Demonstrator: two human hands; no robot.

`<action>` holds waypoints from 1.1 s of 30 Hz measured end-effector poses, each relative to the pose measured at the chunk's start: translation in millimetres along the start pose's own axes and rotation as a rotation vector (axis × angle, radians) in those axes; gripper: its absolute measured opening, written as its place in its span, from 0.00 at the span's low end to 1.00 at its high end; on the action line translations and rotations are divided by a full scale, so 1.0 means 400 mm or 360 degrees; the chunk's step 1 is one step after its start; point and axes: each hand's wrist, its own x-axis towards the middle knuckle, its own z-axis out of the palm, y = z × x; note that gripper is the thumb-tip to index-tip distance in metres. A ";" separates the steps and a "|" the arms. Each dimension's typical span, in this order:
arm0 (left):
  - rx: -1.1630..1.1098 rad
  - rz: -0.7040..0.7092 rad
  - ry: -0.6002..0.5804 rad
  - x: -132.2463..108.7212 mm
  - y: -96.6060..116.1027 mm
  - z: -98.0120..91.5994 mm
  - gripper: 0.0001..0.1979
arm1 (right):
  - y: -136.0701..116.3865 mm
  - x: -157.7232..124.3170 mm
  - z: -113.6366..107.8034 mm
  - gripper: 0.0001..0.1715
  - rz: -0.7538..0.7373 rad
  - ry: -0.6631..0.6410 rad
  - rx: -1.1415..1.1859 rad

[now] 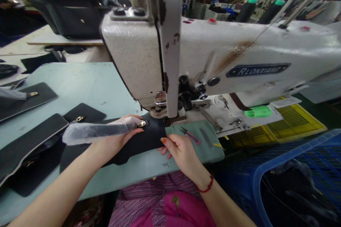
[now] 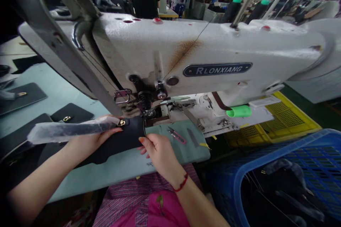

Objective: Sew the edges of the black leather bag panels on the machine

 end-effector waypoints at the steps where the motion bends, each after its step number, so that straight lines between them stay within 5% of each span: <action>1: -0.0013 -0.0011 -0.0015 -0.001 -0.002 0.000 0.15 | -0.002 0.000 0.000 0.25 0.0001 -0.0008 -0.0015; 14: 0.0019 -0.0053 -0.0040 0.005 0.009 -0.009 0.16 | -0.007 0.013 -0.012 0.31 0.0200 -0.0230 0.0449; 22: 0.0075 -0.0055 -0.0016 -0.007 -0.016 0.004 0.22 | 0.017 0.007 0.010 0.31 0.0155 -0.0063 0.0373; 28: 0.0360 0.0170 0.0142 0.006 -0.005 0.003 0.21 | 0.033 0.008 0.021 0.31 0.0117 0.0043 0.0281; 33: 0.0289 -0.0005 0.0037 -0.001 -0.010 0.006 0.20 | 0.049 0.012 0.024 0.31 0.0140 0.0039 0.0299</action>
